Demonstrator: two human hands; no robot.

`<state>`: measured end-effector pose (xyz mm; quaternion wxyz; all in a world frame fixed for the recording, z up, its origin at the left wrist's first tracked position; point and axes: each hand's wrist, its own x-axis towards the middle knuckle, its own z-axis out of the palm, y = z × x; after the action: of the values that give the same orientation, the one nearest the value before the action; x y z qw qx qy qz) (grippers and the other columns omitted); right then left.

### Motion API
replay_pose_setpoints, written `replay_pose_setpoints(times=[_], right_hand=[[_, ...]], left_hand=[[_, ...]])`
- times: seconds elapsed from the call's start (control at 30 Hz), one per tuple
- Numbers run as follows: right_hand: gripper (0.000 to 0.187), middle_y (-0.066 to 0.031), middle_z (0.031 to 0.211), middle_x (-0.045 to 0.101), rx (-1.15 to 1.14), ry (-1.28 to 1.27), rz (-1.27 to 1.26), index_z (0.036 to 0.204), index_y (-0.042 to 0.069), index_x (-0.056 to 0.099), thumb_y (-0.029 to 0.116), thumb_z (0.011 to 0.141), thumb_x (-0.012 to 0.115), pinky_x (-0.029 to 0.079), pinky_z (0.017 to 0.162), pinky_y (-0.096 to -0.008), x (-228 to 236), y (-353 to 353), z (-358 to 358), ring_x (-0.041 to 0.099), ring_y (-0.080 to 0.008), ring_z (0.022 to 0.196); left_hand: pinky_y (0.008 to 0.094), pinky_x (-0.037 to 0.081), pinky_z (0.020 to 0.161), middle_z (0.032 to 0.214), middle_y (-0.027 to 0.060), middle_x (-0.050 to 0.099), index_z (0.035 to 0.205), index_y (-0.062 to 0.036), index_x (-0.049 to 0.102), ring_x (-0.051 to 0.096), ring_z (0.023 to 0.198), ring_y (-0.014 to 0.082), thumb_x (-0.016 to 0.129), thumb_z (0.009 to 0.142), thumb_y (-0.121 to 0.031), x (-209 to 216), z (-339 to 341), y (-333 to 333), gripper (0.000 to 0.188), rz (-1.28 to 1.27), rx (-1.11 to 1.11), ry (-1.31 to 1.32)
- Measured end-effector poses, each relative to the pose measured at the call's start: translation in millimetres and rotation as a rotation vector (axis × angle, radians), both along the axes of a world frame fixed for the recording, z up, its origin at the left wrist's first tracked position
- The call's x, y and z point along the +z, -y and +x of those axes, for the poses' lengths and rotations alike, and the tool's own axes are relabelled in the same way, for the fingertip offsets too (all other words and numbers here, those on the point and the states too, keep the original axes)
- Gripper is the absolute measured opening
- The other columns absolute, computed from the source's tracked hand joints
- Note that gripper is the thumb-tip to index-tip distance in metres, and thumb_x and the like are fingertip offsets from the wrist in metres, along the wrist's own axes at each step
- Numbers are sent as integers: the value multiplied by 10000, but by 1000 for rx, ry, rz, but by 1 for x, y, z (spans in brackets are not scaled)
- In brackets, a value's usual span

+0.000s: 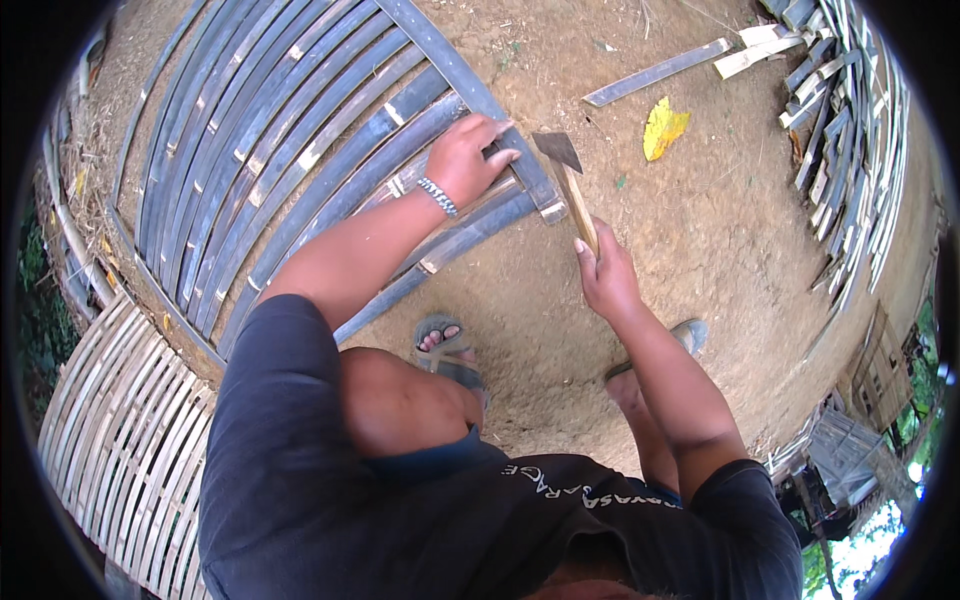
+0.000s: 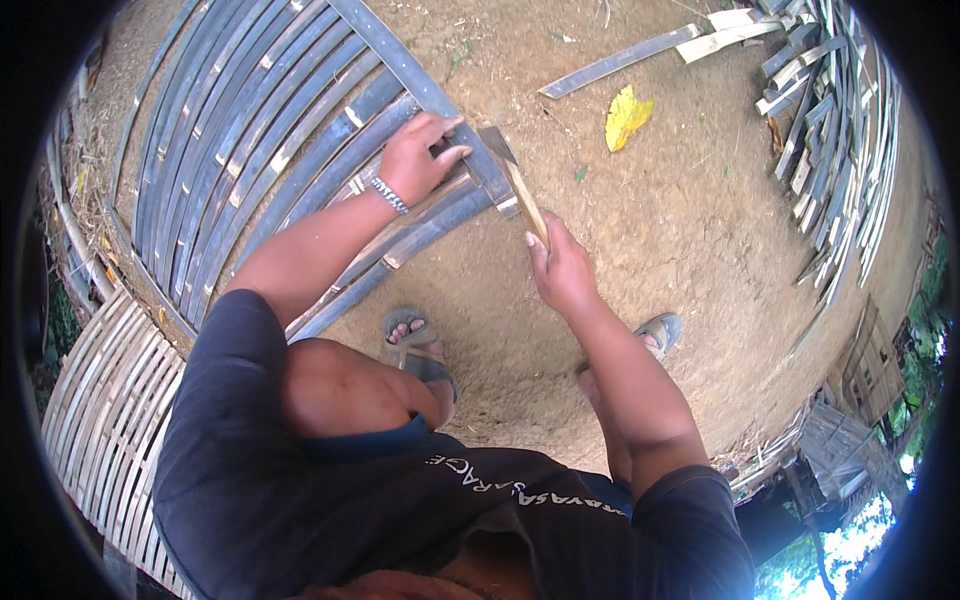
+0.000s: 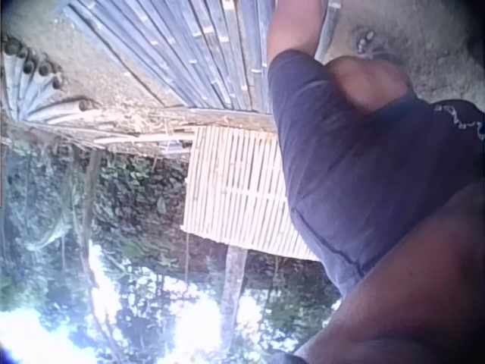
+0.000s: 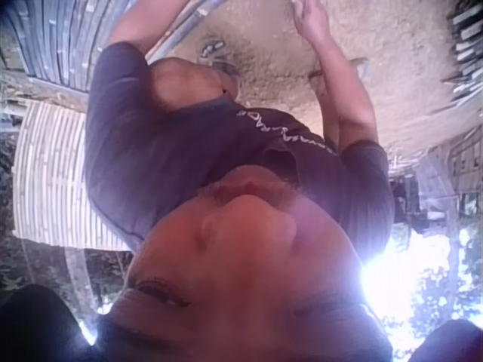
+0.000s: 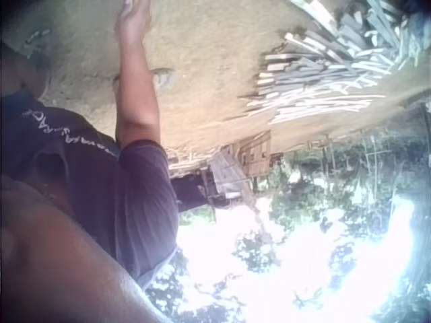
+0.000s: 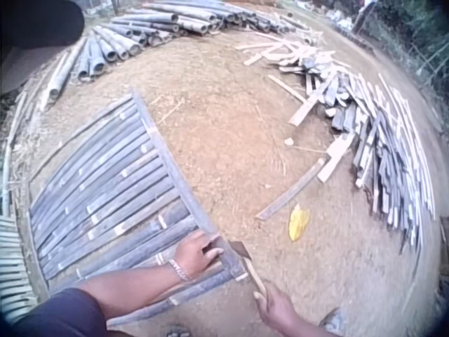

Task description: The person aligns bamboo slats on a wooden frame, retrieves nails from a plastic bag, and hammers them into the slats to secure them to the frame.

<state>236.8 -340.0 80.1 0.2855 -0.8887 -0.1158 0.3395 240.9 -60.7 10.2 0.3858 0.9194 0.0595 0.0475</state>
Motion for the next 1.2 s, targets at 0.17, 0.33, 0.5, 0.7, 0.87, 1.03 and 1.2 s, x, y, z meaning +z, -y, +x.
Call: replay_pose_setpoints(times=[0.17, 0.33, 0.5, 0.7, 0.87, 1.03, 1.2], right_hand=[[399, -271, 1079, 686, 9, 11, -13, 1383, 108, 490, 257, 1022, 569, 524, 849, -539, -4, 7, -8, 663, -485, 985], [423, -310, 1036, 668, 19, -48, -17, 1404, 69, 470, 247, 1032, 565, 523, 830, -515, -3, 4, -5, 654, -507, 986], [415, -286, 1132, 672, 54, 3, -15, 1395, 85, 475, 246, 1023, 560, 525, 875, -533, -7, 2, 0, 656, -487, 1025], [404, -299, 1121, 663, 86, 144, 186, 1383, 23, 490, 185, 1020, 564, 535, 858, -491, 4, -9, 15, 661, -491, 1019], [404, -289, 1144, 662, 145, 236, 262, 1380, 25, 493, 172, 1013, 571, 540, 866, -478, -5, -6, 17, 666, -477, 1032], [412, -282, 1188, 655, 174, 98, 24, 1374, 21, 497, 171, 1002, 589, 542, 888, -481, -14, -4, 24, 665, -466, 1058], [441, -257, 1261, 643, 105, 247, 270, 1380, 23, 494, 175, 982, 607, 546, 925, -482, 7, -5, 19, 667, -453, 1071]], left_hand=[[555, 227, 1201, 1575, 35, 413, 1511, -174, 454, 328, 1475, 309, 708, 909, -396, 13, -20, -27, 690, 420, -220, -2], [570, 76, 1266, 1685, 3, 241, 1601, -194, 305, 163, 1562, 286, 495, 1001, -529, 5, -12, -46, 713, 675, -440, -240], [569, 71, 1268, 1694, 9, 208, 1608, -176, 285, 142, 1568, 286, 445, 1031, -513, 7, -9, -44, 687, 675, -479, -297], [565, 82, 1271, 1697, -16, 194, 1620, -222, 248, 126, 1573, 253, 360, 1055, -535, 8, -9, -45, 656, 715, -481, -305], [560, 86, 1270, 1693, 20, 208, 1603, -173, 294, 152, 1565, 281, 415, 1042, -507, 4, -11, -47, 664, 666, -470, -261], [549, 93, 1272, 1695, 9, 205, 1611, -187, 276, 147, 1567, 271, 394, 1045, -523, 6, -10, -46, 669, 673, -470, -264], [542, 107, 1272, 1696, -10, 205, 1618, -205, 263, 152, 1567, 259, 365, 1050, -544, 5, -11, -46, 669, 709, -456, -262]])
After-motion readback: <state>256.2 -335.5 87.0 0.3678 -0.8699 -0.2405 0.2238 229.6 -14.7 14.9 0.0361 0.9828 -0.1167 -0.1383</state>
